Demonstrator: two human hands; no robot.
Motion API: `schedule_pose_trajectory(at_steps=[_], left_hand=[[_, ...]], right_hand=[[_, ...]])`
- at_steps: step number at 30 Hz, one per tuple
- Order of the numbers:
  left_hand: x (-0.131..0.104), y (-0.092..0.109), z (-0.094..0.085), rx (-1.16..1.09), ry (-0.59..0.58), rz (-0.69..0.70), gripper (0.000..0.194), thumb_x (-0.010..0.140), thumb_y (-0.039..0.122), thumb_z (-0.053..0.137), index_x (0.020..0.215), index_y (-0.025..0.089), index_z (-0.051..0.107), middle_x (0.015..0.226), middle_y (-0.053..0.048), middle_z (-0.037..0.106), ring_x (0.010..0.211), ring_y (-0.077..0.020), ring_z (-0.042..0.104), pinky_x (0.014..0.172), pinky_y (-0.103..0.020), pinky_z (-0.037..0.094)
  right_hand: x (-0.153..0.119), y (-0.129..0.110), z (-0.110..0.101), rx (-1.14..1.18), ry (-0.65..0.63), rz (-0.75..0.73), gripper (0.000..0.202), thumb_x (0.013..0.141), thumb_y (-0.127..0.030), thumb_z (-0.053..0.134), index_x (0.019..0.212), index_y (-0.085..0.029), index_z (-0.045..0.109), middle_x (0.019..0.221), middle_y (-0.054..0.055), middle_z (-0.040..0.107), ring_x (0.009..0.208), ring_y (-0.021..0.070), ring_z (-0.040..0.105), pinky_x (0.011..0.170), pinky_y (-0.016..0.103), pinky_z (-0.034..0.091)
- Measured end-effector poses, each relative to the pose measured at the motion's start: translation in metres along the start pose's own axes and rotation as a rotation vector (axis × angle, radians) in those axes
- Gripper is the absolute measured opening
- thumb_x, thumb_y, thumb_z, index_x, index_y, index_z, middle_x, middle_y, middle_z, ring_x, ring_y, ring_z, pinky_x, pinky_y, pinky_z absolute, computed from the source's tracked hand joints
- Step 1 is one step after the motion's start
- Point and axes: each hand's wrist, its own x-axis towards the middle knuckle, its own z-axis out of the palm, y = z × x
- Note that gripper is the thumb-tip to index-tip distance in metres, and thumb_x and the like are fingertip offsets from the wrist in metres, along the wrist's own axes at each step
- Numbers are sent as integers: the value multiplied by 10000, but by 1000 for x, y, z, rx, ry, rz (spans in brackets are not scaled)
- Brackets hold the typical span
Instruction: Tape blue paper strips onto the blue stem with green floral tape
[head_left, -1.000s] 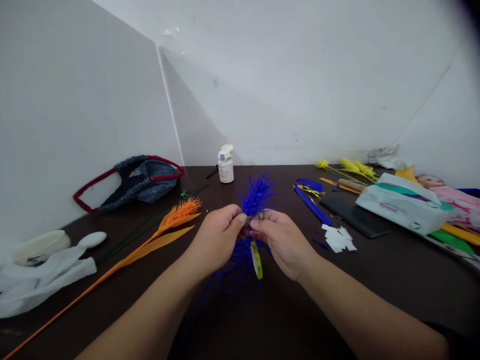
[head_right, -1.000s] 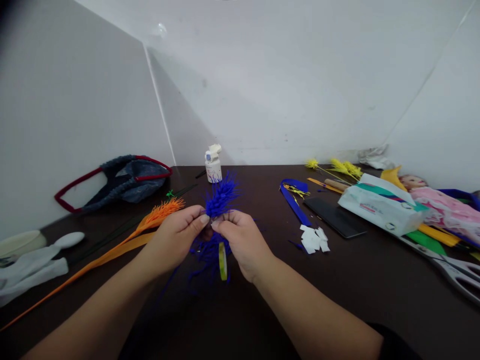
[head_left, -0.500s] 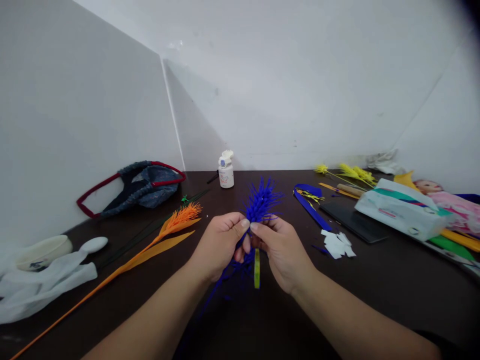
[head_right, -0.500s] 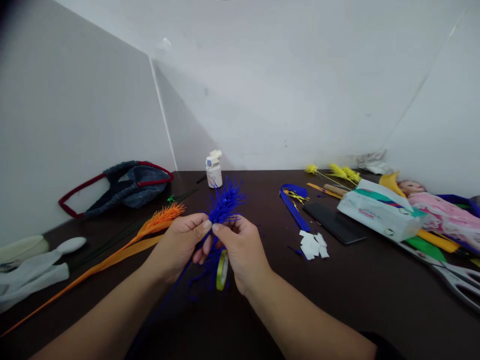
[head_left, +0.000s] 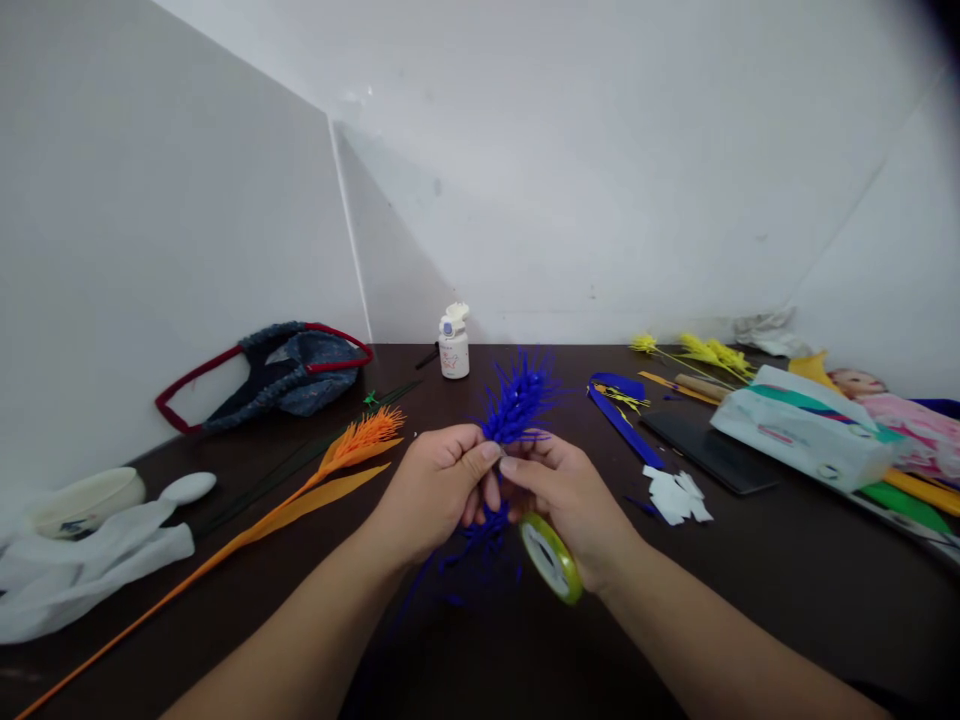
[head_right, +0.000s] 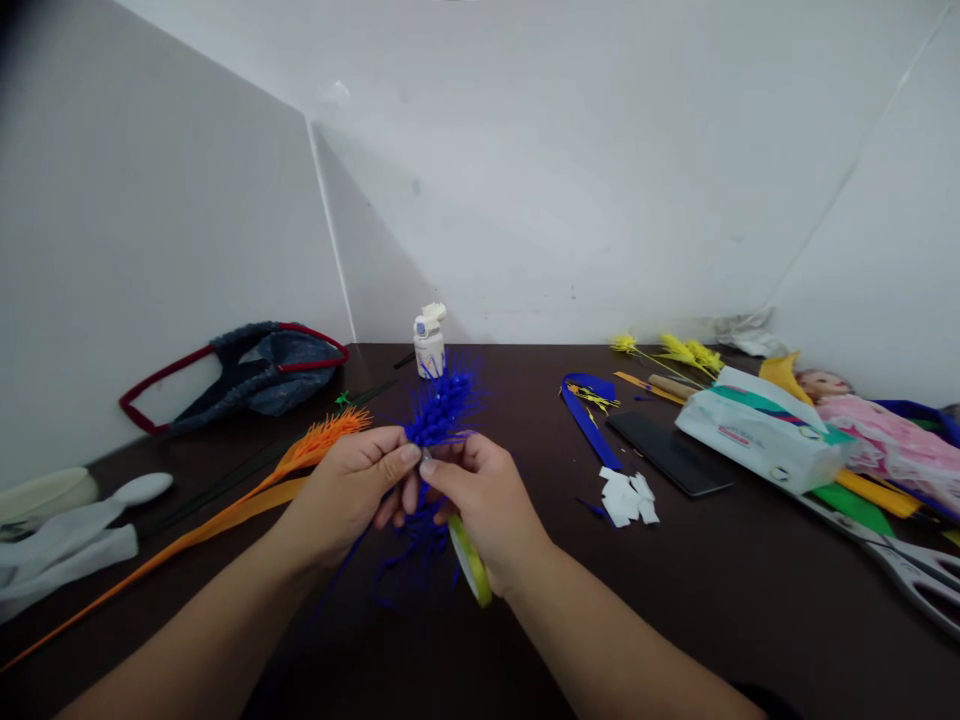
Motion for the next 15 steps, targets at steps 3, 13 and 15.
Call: schedule_pose_trajectory(at_steps=[3,13,15], left_hand=[[0,3,-4,-7,8,25,293,828,310,478,577,157,493,439,21,544,324,-55,425,353,-172,310],[5,3,-20,-165,4,-5,259,834,311,465,646,141,522,472,37,529,336,-44,414,367,-171,266],[8,0,-21,-202,52,6,242,830,312,470,670,139,529,478,37,531,345,-48,428,368,-170,250]], right_hand=[[-4,-1,-1,-27,-149,85,123,713,-263,635,743,-167,564,635,0,594,583,118,543,505,228,381],[-12,-12,-12,64,-11,21,197,704,-298,697,806,-189,568,561,-48,548,438,54,433,427,175,316],[-17,-15,-9,85,31,-15,202,700,-287,702,816,-206,558,562,-49,557,442,61,460,435,177,337]])
